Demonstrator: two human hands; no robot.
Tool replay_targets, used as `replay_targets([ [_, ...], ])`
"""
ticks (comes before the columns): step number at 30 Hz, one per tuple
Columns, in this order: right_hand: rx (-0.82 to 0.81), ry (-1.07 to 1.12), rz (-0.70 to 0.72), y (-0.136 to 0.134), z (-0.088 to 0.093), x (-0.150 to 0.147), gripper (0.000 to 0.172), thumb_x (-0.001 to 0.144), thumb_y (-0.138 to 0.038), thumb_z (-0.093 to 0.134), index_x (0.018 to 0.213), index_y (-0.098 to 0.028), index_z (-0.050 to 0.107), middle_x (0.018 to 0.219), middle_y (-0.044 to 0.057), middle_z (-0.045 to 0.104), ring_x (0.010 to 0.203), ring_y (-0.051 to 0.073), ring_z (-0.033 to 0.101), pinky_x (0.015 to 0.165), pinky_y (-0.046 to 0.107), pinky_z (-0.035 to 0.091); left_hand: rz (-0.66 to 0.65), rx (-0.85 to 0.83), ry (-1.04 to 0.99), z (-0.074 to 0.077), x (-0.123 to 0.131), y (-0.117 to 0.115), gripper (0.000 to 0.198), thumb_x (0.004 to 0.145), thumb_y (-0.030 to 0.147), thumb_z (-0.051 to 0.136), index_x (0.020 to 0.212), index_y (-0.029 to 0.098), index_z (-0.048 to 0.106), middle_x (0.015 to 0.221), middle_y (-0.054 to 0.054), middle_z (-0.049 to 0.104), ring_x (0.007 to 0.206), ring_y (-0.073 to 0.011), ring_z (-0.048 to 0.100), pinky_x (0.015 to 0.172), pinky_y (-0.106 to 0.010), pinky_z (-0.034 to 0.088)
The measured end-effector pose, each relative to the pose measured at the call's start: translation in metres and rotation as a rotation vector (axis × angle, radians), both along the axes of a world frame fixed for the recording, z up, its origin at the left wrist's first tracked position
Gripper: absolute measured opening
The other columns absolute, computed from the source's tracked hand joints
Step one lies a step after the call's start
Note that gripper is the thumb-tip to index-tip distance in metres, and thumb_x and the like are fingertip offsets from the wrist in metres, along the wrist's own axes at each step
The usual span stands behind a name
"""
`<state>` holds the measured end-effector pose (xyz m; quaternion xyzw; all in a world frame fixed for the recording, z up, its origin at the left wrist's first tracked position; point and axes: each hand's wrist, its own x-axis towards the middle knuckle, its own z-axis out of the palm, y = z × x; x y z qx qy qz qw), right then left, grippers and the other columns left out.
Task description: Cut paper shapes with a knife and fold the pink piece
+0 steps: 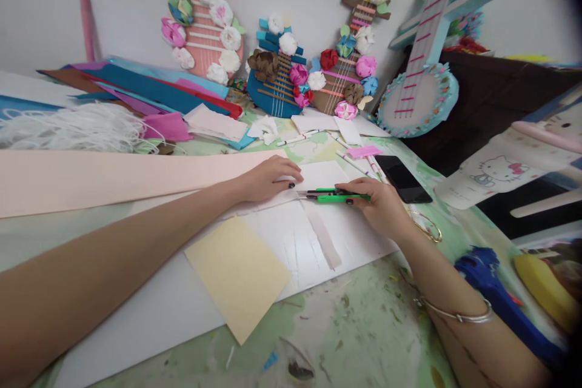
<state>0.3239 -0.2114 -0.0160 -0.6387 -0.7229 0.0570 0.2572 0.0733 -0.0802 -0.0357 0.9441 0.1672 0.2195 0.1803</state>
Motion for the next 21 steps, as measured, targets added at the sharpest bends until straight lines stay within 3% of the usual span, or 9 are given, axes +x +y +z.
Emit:
replay_targets([
  [21,0.031,-0.096,-0.013,-0.0038,0.0053,-0.0025,0.045,0.075,-0.001,0.056,0.103,-0.031,0.075,0.102,0.003,0.073,0.094,0.024,0.065,0.083,0.039,0.047,-0.007,0.003,-0.009,-0.0016,0.0002,0.0014,0.026,0.091,0.020,0.047,0.108,0.021,0.068,0.121,-0.007,0.064,0.113,-0.0213,0.053,0.099,-0.039,0.039],
])
